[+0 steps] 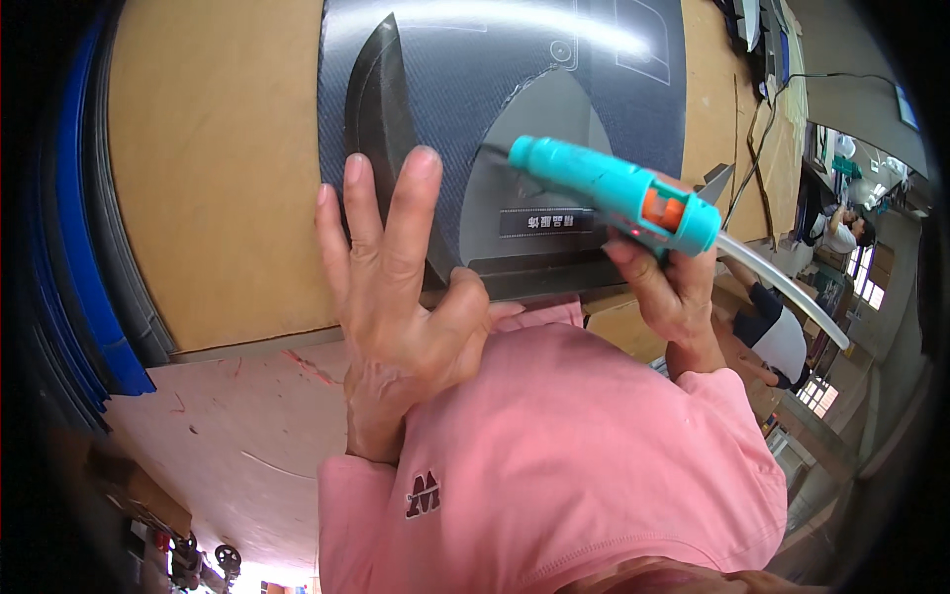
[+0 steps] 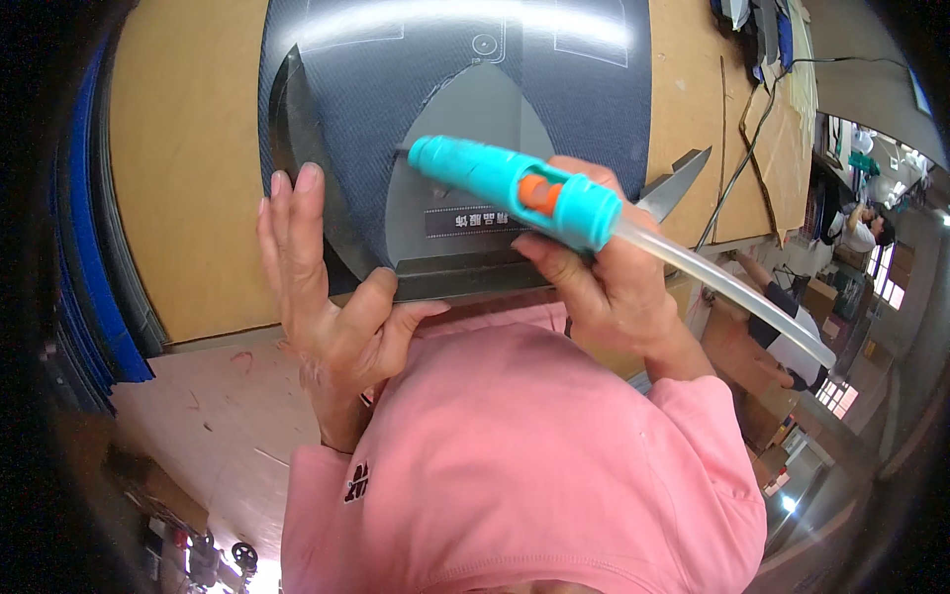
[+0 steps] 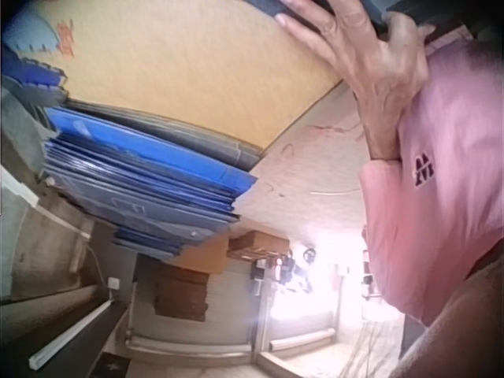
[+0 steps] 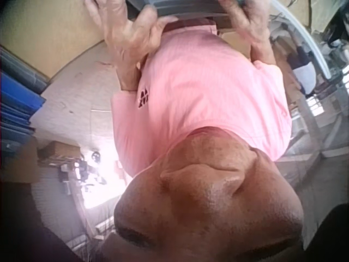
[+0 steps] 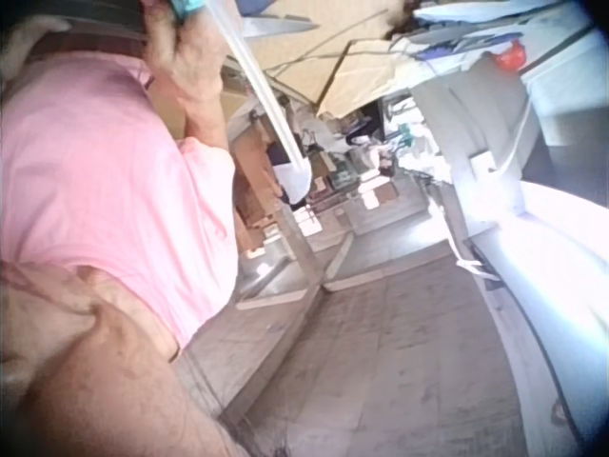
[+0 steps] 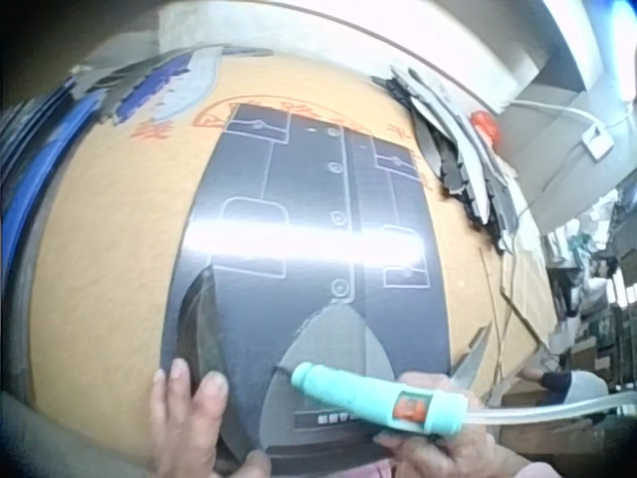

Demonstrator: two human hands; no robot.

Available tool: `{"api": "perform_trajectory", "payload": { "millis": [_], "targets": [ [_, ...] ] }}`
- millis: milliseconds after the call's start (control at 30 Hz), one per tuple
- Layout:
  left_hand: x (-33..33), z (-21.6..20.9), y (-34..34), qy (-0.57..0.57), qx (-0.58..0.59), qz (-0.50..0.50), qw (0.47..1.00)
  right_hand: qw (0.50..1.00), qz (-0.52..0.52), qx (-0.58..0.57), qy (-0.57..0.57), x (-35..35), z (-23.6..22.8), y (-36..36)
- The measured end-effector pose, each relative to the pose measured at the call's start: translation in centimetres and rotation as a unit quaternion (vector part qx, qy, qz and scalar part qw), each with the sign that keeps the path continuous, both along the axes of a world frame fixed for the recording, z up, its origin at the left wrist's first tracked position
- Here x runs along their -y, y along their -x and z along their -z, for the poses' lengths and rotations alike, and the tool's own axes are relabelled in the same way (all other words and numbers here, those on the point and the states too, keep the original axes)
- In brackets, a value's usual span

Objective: The person uses a hot glue gun to attach curved plastic trim pieces to a large, flat, carbon-fiber-textured panel. They repeatedly apply glue to the edges of the trim and press them onto the panel, working on multiple sections of the panel throughout the clip.

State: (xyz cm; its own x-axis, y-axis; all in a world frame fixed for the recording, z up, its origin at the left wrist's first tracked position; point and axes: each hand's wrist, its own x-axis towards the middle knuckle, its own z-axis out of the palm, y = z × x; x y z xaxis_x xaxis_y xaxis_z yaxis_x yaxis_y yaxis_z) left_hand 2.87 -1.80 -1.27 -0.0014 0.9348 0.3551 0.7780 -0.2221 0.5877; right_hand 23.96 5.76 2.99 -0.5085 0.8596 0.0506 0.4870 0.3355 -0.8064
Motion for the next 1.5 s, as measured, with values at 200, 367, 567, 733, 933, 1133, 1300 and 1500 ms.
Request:
{"api": "perform_trajectory", "payload": {
  "millis": [200,367,567,733,933,1133,1300,1500],
  "targets": [
    [0.1,0.2,-0.2,0.008,0.042,-0.018,0.999,0.999,0.048,-0.008,-0.015,-0.9,0.9,-0.5],
    [0.4,1.0,0.3,-0.033,0.026,-0.005,0.999,0.997,0.035,0.021,0.059,-0.4,0.3,-0.4],
    [0.2,1.1,0.4,-0.049,0.040,0.000,0.998,0.999,0.023,-0.015,0.035,-0.4,0.8,-0.4],
    [0.2,1.0,0.4,-0.049,0.039,-0.003,0.998,0.999,0.008,-0.015,0.034,-0.3,0.6,-0.4],
    [0.1,0.8,-0.2,-0.038,0.091,-0.029,0.995,0.999,0.051,0.009,0.017,-0.4,0.5,-0.4],
    [0.3,0.9,-0.2,-0.042,0.094,-0.034,0.994,0.997,0.013,0.002,0.075,-0.2,0.0,-0.2],
    [0.4,1.1,-0.3,-0.056,0.098,-0.038,0.993,0.997,-0.001,0.004,0.077,0.0,0.2,-0.5],
    [0.6,0.9,-0.3,-0.044,0.089,-0.041,0.994,0.998,-0.049,0.034,0.038,0.0,-0.3,-0.6]
  ]
}}
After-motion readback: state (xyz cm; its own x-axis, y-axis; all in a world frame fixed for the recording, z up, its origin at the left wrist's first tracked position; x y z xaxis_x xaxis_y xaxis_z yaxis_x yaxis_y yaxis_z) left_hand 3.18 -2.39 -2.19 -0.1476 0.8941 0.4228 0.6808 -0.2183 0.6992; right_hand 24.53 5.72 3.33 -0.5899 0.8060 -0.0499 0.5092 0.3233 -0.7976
